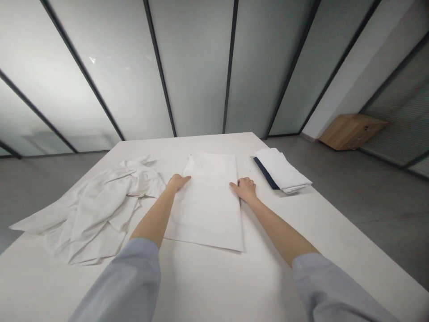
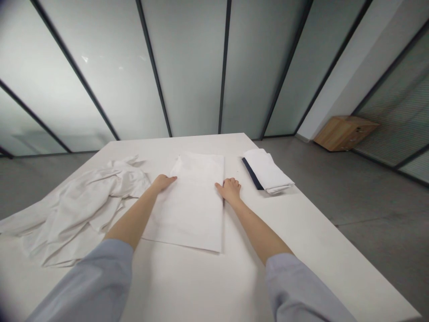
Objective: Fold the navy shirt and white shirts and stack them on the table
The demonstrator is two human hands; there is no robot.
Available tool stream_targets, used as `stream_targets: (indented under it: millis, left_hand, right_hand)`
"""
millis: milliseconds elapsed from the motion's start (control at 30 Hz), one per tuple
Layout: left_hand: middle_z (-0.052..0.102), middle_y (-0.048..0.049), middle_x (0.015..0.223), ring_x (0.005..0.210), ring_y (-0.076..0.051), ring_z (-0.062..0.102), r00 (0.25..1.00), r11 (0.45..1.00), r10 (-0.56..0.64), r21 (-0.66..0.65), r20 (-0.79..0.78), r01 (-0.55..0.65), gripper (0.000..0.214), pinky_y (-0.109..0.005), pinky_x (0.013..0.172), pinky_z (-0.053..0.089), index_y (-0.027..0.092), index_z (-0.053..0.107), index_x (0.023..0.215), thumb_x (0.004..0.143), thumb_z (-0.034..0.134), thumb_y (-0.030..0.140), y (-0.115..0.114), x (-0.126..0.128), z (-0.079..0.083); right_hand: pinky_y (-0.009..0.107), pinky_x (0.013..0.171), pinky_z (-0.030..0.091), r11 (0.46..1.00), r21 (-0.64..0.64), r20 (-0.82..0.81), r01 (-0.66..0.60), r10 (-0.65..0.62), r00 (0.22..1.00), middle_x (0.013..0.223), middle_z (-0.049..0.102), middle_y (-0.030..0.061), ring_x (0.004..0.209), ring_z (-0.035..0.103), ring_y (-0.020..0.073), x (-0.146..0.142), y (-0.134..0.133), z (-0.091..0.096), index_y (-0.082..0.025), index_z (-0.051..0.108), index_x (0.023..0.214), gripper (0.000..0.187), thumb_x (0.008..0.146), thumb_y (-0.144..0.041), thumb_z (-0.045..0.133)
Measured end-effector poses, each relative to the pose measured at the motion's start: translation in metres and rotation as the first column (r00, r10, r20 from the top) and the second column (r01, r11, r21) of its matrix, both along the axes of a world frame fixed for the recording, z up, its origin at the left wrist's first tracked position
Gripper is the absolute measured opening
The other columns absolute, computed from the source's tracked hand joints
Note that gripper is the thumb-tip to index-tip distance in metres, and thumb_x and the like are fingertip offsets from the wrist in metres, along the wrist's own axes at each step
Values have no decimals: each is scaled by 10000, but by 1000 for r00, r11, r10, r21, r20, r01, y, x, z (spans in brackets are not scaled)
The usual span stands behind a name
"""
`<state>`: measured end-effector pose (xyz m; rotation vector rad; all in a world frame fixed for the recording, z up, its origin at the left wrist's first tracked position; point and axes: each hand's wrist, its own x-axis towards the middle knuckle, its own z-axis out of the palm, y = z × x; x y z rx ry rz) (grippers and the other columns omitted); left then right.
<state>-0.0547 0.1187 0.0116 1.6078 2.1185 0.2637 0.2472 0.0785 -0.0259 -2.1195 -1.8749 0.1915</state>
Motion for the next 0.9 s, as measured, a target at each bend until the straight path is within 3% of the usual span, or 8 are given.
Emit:
stream_targets:
  millis: [167, 333, 467, 567, 633, 733, 833, 900]
  left_hand:
    - [732, -141, 932, 874, -269, 682, 968, 1000, 2, -16, 252, 2, 343, -276, 646, 484, 132, 689, 862, 725, 670, 445, 14, -6, 4]
    - [737, -110, 887, 787, -249, 693, 825, 993, 100, -110, 557, -46, 347, -295, 604, 521, 143, 671, 961, 710, 710, 379, 9, -12, -3]
    - [688, -172, 1109, 851, -246, 698, 604, 993, 117, -87, 788, -78, 636, -330, 682, 560, 122, 521, 1284, 736, 718, 377, -3, -11, -8]
    - [624, -172, 1240, 943, -222, 682, 566, 979, 33, 87, 823, -184, 953, -332, 757, 559, 186, 193, 1498, 744, 730, 414, -12, -9, -4]
    - [641, -141, 1213, 964, -203, 672, 564, 965, -90, 212, 821, -155, 954, -332, 809, 546, 217, 151, 1512, 768, 701, 450, -17, -8, 5]
    - [687, -109, 1085, 920, -202, 669, 517, 948, -248, 315, 819, -44, 748, -337, 817, 539, 180, 417, 1404, 766, 674, 472, -20, -12, 30]
    - [690, -100, 1021, 856, -209, 667, 501, 942, -314, 329, 807, 61, 671, -356, 777, 546, 151, 523, 1303, 723, 699, 441, -20, -18, 66]
    - [671, -86, 1073, 893, -213, 658, 541, 921, -380, 361, 750, 147, 717, -374, 813, 537, 171, 499, 1323, 682, 733, 391, -16, -23, 89]
  right_hand:
    - [381, 851, 456, 997, -77, -285, -4, -18, 958, 1004, 688, 110, 972, 617, 270, -1, 10, 1, -188, 616, 1041, 348, 876, -435, 433]
    - [327, 767, 505, 996, -70, -661, -60, -1, 750, 1020, 706, 99, 885, 663, 223, 4, 12, -2, -152, 529, 1192, 382, 864, -326, 439]
    - [343, 793, 514, 998, -56, -855, -26, -34, 517, 1051, 705, 111, 915, 668, 228, 5, 6, 1, -144, 448, 1319, 520, 826, -299, 506]
    - [354, 803, 512, 999, 37, -889, -16, 40, 457, 988, 715, 75, 896, 664, 224, 5, 2, 7, -168, 403, 1386, 612, 805, -320, 521]
    - [360, 807, 509, 991, 124, -878, -52, 134, 460, 936, 715, 59, 875, 657, 224, 7, 1, 14, -171, 511, 1301, 544, 792, -364, 525]
    - [368, 841, 497, 963, 244, -858, -117, 271, 436, 964, 707, 71, 902, 645, 226, 14, 5, 35, -162, 637, 1106, 423, 770, -398, 539]
    - [376, 877, 488, 931, 295, -810, -215, 363, 461, 1058, 689, 77, 974, 632, 234, 23, 12, 66, -163, 585, 1215, 495, 749, -326, 548]
    - [376, 901, 480, 917, 286, -734, -278, 396, 552, 1152, 660, 80, 1035, 610, 238, 28, 20, 88, -161, 502, 1326, 609, 725, -244, 551]
